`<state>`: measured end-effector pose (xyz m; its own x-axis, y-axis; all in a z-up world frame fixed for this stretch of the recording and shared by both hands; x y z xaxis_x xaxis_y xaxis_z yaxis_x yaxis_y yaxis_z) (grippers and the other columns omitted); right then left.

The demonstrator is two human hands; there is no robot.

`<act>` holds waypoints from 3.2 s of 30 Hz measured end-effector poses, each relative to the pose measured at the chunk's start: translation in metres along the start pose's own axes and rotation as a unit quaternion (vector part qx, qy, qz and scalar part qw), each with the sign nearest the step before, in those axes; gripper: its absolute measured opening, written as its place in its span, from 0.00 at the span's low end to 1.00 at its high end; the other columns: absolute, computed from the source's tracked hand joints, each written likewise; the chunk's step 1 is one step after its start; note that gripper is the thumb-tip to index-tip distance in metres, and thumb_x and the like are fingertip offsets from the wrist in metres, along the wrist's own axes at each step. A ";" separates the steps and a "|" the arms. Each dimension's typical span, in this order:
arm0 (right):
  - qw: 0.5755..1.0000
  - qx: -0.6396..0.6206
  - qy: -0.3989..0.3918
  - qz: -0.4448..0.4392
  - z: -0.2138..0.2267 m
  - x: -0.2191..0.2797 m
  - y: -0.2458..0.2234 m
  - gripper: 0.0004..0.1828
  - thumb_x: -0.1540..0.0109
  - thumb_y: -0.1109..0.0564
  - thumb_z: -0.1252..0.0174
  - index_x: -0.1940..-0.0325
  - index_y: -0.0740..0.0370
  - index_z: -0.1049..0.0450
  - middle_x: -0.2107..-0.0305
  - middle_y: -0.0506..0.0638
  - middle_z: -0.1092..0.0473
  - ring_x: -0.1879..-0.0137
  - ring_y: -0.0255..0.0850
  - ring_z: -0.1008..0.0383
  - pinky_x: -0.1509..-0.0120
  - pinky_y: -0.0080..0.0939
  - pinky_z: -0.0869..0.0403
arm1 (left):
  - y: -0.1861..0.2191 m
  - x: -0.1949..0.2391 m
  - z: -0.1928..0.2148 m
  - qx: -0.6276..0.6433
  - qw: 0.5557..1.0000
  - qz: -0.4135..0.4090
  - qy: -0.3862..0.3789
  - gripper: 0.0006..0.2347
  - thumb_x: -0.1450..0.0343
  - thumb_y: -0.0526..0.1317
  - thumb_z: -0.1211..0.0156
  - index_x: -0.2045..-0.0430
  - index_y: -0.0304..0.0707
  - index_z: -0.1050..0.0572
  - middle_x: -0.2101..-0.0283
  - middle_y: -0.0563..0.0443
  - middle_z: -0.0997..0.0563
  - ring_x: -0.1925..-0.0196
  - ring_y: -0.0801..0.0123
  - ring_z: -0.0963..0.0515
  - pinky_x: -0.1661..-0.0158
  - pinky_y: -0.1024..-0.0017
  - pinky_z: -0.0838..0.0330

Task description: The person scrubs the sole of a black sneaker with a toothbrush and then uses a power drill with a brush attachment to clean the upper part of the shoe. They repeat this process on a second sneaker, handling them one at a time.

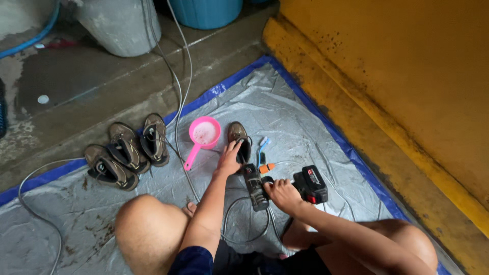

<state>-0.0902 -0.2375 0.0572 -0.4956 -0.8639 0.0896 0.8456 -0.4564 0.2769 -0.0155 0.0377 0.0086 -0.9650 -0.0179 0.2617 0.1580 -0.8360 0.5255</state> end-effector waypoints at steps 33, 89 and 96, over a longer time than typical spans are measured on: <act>0.993 -0.046 -0.088 -0.064 0.030 0.024 0.015 0.17 0.38 0.57 0.52 0.45 0.53 0.30 0.72 0.51 0.23 0.67 0.53 0.18 0.60 0.58 0.26 | 0.025 -0.031 -0.021 -0.005 0.994 -0.104 -0.014 0.42 0.34 0.38 0.22 0.21 0.53 0.37 0.23 0.50 0.35 0.23 0.44 0.36 0.30 0.53 0.27; 0.931 -0.261 -0.225 -0.122 0.101 0.019 0.094 0.35 0.39 0.46 0.43 0.25 0.38 0.31 0.54 0.54 0.17 0.47 0.61 0.15 0.38 0.65 0.18 | 0.041 0.041 0.117 0.277 0.954 0.062 0.099 0.52 0.37 0.51 0.23 0.17 0.49 0.51 0.21 0.16 0.46 0.17 0.28 0.45 0.20 0.41 0.49; 0.953 -0.211 -0.198 -0.094 0.088 0.022 0.085 0.37 0.41 0.48 0.45 0.24 0.39 0.31 0.57 0.53 0.18 0.52 0.63 0.15 0.43 0.65 0.17 | -0.002 -0.064 0.048 0.097 0.972 -0.099 0.188 0.32 0.38 0.50 0.17 0.37 0.58 0.23 0.48 0.49 0.24 0.42 0.46 0.19 0.40 0.52 0.23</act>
<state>-0.0465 -0.2763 0.1664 -0.6108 -0.6489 0.4536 0.6984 -0.7115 -0.0776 0.0563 0.0670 0.0298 -0.9831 -0.0972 -0.1550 -0.0366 -0.7255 0.6872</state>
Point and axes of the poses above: each hand's wrist, its own x-axis away from the middle knuckle, its own z-axis out of the back of the hand, y = z × x, the point moved 2 cm from there along -x, towards the middle knuckle
